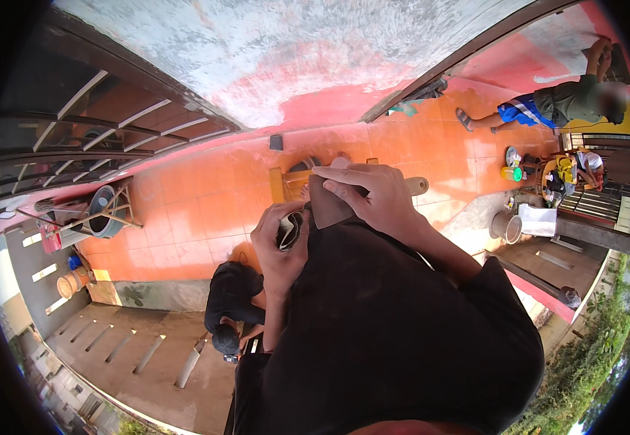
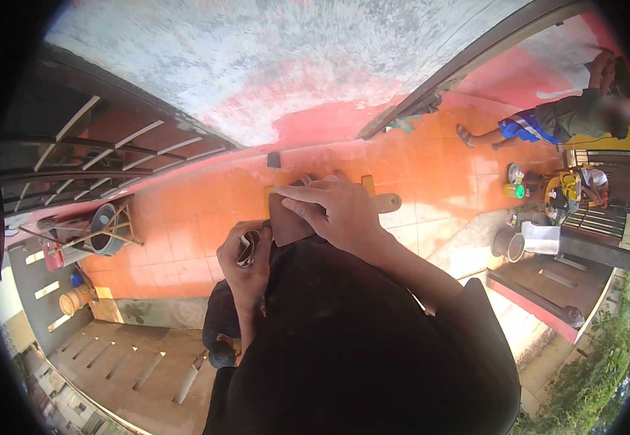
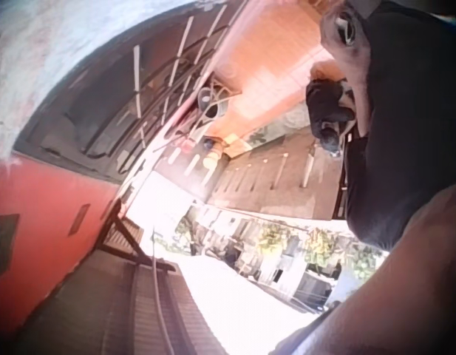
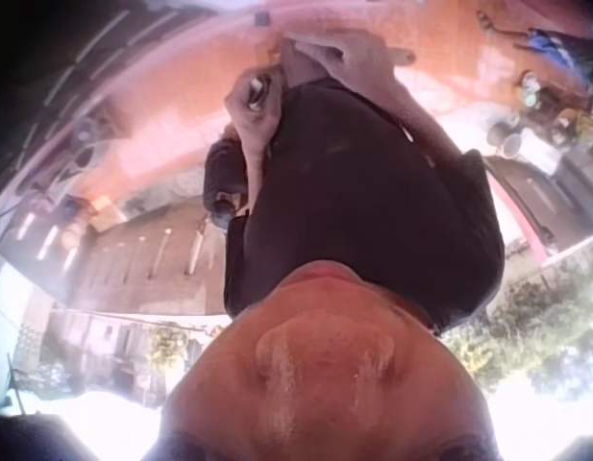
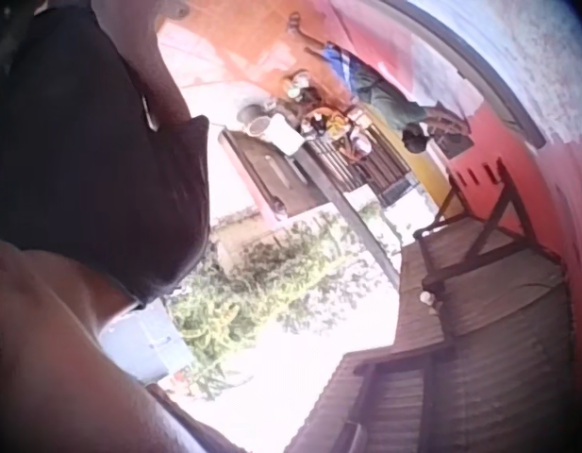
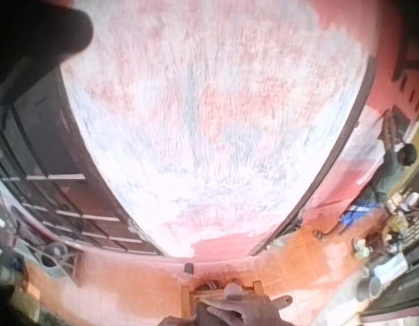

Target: The person sharpens a metal scraper using a sharpening stone. They hold the stone in one hand and the scraper in the other, rubbing the blade against the stone to hone the edge. The person stands on a chair to reach the work area.

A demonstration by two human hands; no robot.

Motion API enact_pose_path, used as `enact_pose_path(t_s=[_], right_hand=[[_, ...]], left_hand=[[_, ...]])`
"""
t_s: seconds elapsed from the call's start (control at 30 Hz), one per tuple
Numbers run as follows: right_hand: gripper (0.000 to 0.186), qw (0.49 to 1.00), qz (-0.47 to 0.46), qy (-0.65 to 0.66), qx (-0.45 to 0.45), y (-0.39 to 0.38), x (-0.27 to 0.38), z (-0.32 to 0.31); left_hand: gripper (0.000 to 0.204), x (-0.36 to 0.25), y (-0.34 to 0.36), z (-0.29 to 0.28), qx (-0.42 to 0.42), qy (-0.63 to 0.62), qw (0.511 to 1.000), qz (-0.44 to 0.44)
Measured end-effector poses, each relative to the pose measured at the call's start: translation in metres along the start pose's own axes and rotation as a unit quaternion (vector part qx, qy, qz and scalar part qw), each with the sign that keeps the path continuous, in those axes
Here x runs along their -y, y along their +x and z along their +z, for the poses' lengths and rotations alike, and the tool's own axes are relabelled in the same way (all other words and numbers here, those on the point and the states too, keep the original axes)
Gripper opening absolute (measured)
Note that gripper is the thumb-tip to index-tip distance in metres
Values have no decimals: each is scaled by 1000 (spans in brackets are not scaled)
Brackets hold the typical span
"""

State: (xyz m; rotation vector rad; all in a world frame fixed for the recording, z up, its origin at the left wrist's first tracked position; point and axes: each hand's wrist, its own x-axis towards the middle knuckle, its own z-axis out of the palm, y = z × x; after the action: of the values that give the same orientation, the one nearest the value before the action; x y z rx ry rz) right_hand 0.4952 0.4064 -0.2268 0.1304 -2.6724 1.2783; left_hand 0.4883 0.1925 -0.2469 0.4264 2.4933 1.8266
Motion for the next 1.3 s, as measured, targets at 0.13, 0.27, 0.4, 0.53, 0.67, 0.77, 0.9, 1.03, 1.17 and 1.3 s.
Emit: enact_pose_path(t_s=[0.13, 0.27, 0.4, 0.53, 0.67, 0.77, 0.9, 1.03, 1.17, 1.3], right_hand=[[26, 1000, 11, -2, -2, 2, 0, 0], [27, 999, -23, -18, 15, 3, 9, 1], [28, 1000, -7, -7, 11, 9, 9, 3], [28, 1000, -10, -14, 23, 6, 7, 7], [29, 999, -15, -30, 17, 6, 3, 6], [29, 999, -17, -47, 8, -2, 5, 8], [29, 997, -7, -68, 21, -4, 5, 7], [29, 999, 14, -34, -11, 1, 4, 3], [29, 998, -24, -39, -38, -5, 3, 2], [28, 995, 10, -100, 30, 6, 10, -11]], left_hand=[[19, -6, -5, -5, 9, 15, 1000, -12], [22, -3, -4, -9, -21, -4, 997, -76], [22, -5, -12, -9, -22, 13, 997, -75], [22, -3, -9, -12, -23, 5, 998, -59], [21, 0, -14, -8, -21, 12, 999, -40], [20, -10, -9, -8, -21, 7, 998, -64], [21, -9, -13, -6, -24, 3, 998, -65], [22, -11, -12, -9, -7, -3, 998, -61], [24, -12, -14, -6, 0, 27, 999, -25], [17, -37, -8, 4, 84, -23, 989, 119]])
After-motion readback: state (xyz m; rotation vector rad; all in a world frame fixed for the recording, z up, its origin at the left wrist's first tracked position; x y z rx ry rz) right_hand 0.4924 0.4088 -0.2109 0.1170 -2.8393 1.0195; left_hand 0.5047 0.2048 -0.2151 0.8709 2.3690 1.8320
